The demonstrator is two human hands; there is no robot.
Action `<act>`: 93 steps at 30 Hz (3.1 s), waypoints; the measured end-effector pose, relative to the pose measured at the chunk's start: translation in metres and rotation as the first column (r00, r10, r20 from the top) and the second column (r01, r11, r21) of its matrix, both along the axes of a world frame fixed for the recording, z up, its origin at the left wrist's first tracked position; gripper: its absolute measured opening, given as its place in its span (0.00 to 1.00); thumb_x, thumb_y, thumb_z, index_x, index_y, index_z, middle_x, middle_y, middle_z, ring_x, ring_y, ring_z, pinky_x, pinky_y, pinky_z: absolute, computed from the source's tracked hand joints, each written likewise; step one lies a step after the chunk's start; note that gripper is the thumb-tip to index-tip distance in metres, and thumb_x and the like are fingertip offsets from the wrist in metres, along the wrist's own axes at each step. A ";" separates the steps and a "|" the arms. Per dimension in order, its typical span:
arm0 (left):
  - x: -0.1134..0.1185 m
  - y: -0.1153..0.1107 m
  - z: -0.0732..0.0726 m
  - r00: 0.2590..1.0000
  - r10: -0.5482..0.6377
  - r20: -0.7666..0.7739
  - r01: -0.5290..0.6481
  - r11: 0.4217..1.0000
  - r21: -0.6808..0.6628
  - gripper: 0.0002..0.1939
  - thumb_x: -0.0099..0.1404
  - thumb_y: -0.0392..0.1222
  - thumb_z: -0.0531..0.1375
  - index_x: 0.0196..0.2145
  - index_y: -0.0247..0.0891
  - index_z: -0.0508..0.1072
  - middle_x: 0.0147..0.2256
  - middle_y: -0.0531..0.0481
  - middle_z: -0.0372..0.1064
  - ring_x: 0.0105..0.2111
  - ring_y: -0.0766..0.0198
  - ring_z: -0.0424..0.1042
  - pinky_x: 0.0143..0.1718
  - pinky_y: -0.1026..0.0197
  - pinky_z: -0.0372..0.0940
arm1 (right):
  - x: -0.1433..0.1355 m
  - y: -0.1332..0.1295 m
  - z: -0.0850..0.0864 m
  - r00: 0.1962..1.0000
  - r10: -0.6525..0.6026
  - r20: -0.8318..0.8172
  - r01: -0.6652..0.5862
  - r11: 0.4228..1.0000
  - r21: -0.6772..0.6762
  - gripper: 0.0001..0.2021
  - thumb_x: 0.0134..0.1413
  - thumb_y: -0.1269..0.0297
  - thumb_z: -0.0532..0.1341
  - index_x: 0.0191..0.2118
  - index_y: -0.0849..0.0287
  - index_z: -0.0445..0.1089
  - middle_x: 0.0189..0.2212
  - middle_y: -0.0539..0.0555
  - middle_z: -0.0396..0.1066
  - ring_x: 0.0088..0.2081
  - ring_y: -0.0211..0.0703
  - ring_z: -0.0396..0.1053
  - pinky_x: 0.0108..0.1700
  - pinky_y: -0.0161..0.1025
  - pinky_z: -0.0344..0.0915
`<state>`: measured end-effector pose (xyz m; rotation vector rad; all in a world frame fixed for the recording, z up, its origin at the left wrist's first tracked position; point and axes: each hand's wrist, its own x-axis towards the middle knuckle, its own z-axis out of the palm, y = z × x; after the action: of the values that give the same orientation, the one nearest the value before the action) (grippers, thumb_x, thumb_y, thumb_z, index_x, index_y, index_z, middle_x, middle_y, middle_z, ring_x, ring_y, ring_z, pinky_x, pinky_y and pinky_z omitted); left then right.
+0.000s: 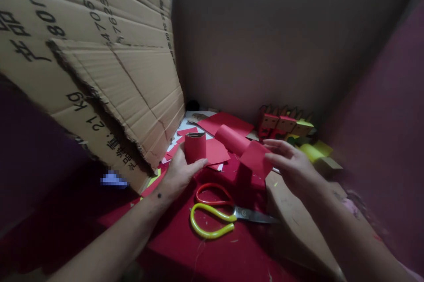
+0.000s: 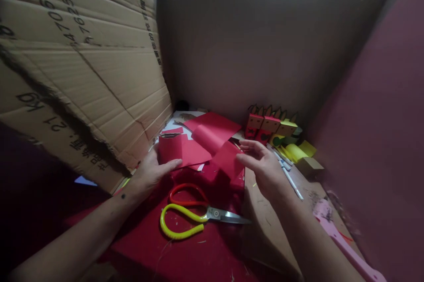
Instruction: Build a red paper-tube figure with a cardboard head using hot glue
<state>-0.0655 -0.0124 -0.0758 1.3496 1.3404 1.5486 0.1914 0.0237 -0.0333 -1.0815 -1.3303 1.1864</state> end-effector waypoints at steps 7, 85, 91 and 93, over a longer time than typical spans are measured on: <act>0.006 -0.002 0.004 0.998 -0.063 0.017 0.064 0.996 -0.069 0.32 0.47 0.46 0.68 0.49 0.34 0.64 0.46 0.42 0.70 0.45 0.49 0.70 0.45 0.53 0.65 | 0.022 0.010 -0.003 0.938 -0.014 -0.346 -0.078 0.965 -0.251 0.10 0.37 0.66 0.67 0.31 0.60 0.74 0.25 0.50 0.73 0.27 0.37 0.66 0.26 0.34 0.62; 0.065 0.051 -0.005 0.785 -0.594 0.174 0.618 0.772 -0.151 0.25 0.45 0.29 0.65 0.44 0.36 0.68 0.31 0.51 0.70 0.27 0.64 0.68 0.29 0.63 0.62 | 0.003 -0.005 -0.037 0.968 -0.223 0.112 0.188 0.947 0.260 0.31 0.31 0.56 0.71 0.44 0.57 0.62 0.40 0.59 0.70 0.37 0.52 0.70 0.36 0.46 0.69; 0.070 0.064 -0.018 0.828 -0.520 0.209 0.550 0.825 -0.128 0.25 0.41 0.26 0.65 0.39 0.35 0.67 0.32 0.53 0.70 0.30 0.65 0.68 0.32 0.63 0.63 | 0.011 -0.002 -0.039 0.970 -0.192 0.148 0.146 0.950 0.278 0.31 0.31 0.55 0.72 0.44 0.57 0.62 0.44 0.60 0.70 0.40 0.54 0.70 0.38 0.48 0.68; 0.070 0.064 -0.020 0.830 -0.512 0.220 0.547 0.823 -0.150 0.22 0.41 0.26 0.65 0.36 0.35 0.67 0.31 0.52 0.70 0.29 0.64 0.68 0.32 0.62 0.64 | 0.011 -0.002 -0.040 0.974 -0.160 0.161 0.111 0.954 0.278 0.30 0.31 0.55 0.71 0.43 0.57 0.62 0.43 0.60 0.70 0.41 0.54 0.70 0.39 0.48 0.69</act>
<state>0.0043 0.0515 -0.0957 1.2836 0.8815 1.0779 0.2024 0.0217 -0.0733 -1.0836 -1.4819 0.7938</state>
